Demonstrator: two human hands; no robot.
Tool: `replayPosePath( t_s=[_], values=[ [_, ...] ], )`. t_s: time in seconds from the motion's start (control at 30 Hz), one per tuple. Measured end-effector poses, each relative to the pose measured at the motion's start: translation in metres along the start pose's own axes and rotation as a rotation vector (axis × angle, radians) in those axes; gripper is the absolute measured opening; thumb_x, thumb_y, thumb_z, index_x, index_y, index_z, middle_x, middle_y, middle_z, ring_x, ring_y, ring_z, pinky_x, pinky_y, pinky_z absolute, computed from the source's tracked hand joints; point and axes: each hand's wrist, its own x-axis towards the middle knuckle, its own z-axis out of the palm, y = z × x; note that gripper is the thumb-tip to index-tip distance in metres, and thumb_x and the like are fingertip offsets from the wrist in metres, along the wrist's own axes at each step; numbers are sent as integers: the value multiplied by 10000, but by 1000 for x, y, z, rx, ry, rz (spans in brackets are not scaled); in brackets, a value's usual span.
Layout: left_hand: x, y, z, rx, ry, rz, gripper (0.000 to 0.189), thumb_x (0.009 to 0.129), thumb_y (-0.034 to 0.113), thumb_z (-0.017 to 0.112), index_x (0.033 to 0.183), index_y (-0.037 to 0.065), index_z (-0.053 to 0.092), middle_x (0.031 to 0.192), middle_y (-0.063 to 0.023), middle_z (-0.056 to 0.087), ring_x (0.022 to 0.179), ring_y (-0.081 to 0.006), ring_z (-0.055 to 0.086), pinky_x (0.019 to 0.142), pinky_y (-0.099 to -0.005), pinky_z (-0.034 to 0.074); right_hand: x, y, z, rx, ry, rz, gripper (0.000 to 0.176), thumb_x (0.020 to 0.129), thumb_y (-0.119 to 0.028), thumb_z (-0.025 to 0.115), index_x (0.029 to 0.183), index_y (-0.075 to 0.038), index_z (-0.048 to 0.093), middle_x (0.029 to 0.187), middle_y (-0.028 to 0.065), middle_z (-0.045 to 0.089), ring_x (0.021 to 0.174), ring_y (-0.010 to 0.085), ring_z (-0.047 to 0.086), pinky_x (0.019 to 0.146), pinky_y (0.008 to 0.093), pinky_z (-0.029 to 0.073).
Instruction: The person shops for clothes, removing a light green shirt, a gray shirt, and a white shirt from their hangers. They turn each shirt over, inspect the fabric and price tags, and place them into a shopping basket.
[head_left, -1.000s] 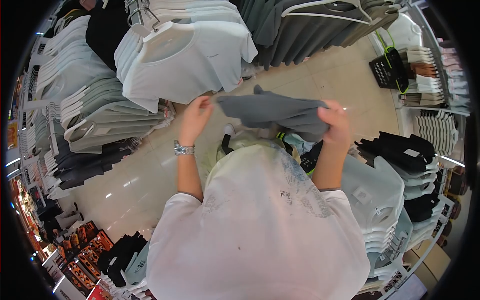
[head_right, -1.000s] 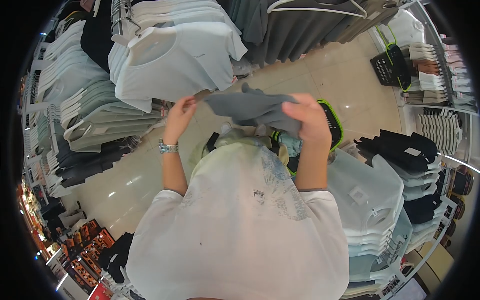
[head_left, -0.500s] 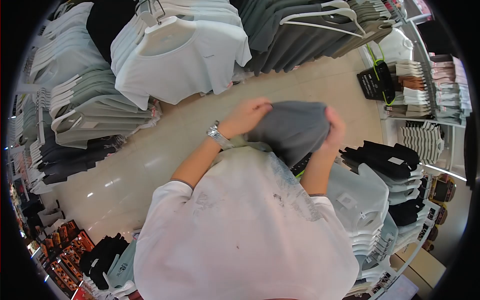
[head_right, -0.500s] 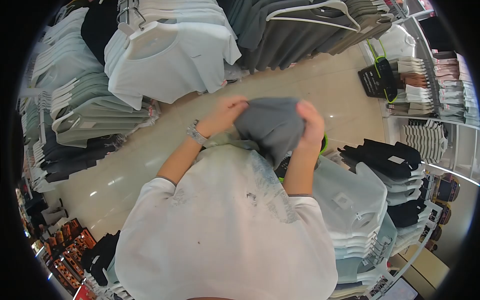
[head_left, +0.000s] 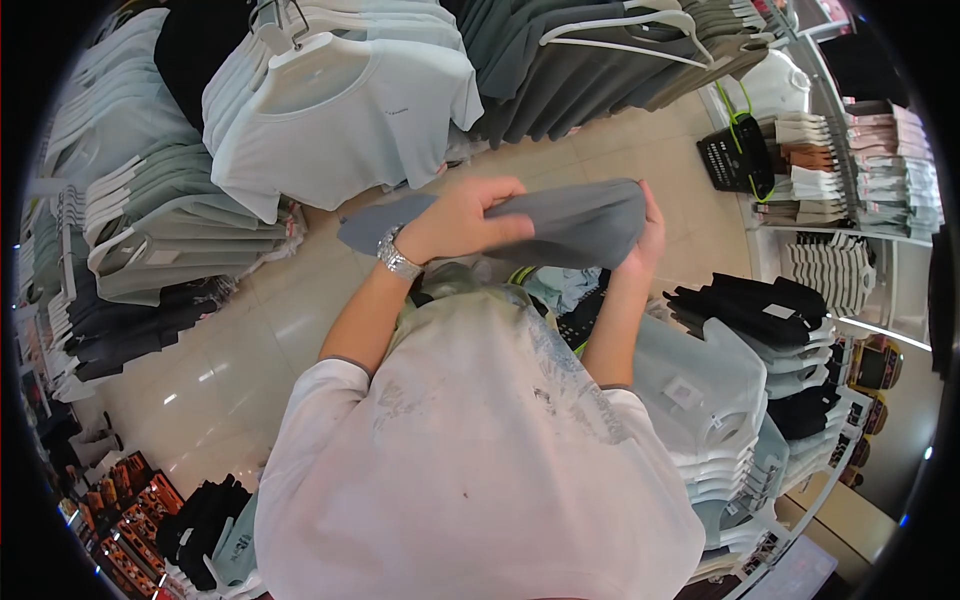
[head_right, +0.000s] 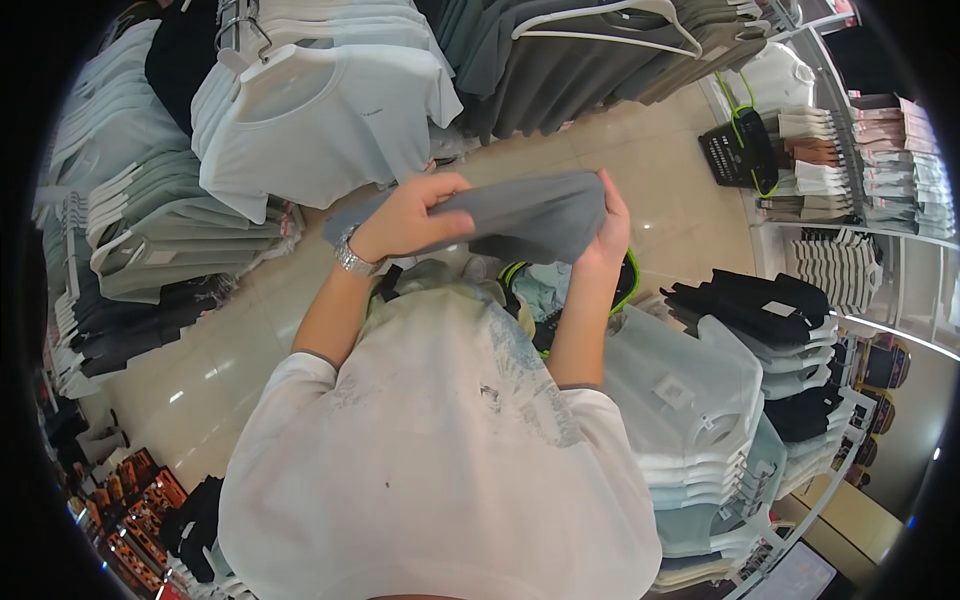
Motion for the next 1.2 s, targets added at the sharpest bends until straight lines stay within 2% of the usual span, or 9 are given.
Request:
replayPosePath(
  t_s=[0.17, 0.3, 0.5, 0.6, 0.73, 0.9, 1.03, 1.13, 1.2],
  values=[
    [1, 5, 22, 399, -103, -30, 357, 694, 359, 647, 850, 42, 595, 736, -174, 598, 662, -325, 572, 598, -370, 447, -21, 47, 58, -498, 12, -8, 277, 868, -213, 496, 988, 34, 539, 931, 136, 610, 832, 221, 603, 774, 319, 477],
    [-2, -36, 56, 147, -17, 226, 191, 633, 131, 596, 797, 38, 564, 695, -188, 583, 634, -371, 549, 572, -390, 444, -18, 74, 80, -648, -158, 68, 216, 824, -143, 570, 964, 19, 541, 846, 52, 589, 740, 104, 554, 679, 229, 443],
    [-1, -40, 36, -232, 251, 171, 302, 756, 138, 600, 1037, 43, 542, 1029, -100, 585, 957, -175, 558, 792, -324, 461, 6, 62, 48, -1373, 3, -376, 286, 796, -158, 605, 1032, -9, 545, 896, 48, 597, 814, 97, 547, 726, 248, 434],
    [-9, -72, 21, -360, 233, 132, 394, 836, 193, 572, 1181, 44, 452, 1170, -43, 492, 1068, -123, 462, 890, -312, 419, 12, 57, 14, -1575, -96, -252, 364, 770, -149, 631, 1096, -19, 535, 942, 50, 595, 821, 85, 538, 740, 248, 427],
    [-12, -98, 17, -949, 265, 3, 430, 859, 239, 562, 1217, 50, 416, 1167, -62, 495, 1041, -136, 485, 871, -305, 432, 1, 57, -23, -1345, -217, 170, 477, 771, -200, 640, 1169, 10, 482, 970, 65, 578, 840, 115, 531, 775, 274, 414],
    [-24, -79, 19, -993, 229, -177, 445, 862, 251, 553, 1226, 42, 407, 1185, -80, 492, 1052, -155, 488, 867, -308, 432, -1, 75, -11, -951, -313, 84, 370, 781, -181, 650, 1063, 28, 535, 913, 42, 575, 812, 90, 516, 721, 221, 402],
    [-19, -72, 22, -175, 199, -100, 455, 862, 224, 536, 1246, 29, 390, 1207, -113, 490, 1055, -192, 500, 872, -314, 425, 12, 89, 13, -1174, 229, -226, 269, 802, -156, 633, 988, 20, 549, 896, 41, 566, 816, 128, 535, 742, 257, 427],
    [-10, -65, 38, -67, 300, -81, 448, 854, 219, 539, 1236, 24, 410, 1198, -128, 501, 1043, -206, 512, 878, -319, 422, 15, 92, 48, -770, 207, -453, 188, 805, -116, 624, 917, 21, 559, 878, 47, 576, 799, 128, 555, 756, 268, 445],
    [-8, -75, 46, -189, 278, -181, 440, 835, 220, 568, 1208, 20, 446, 1165, -126, 525, 1028, -204, 522, 875, -323, 425, 2, 99, 56, -1105, 126, -420, 158, 824, -115, 596, 890, 22, 551, 878, 56, 582, 834, 139, 560, 752, 269, 449]
  ],
)
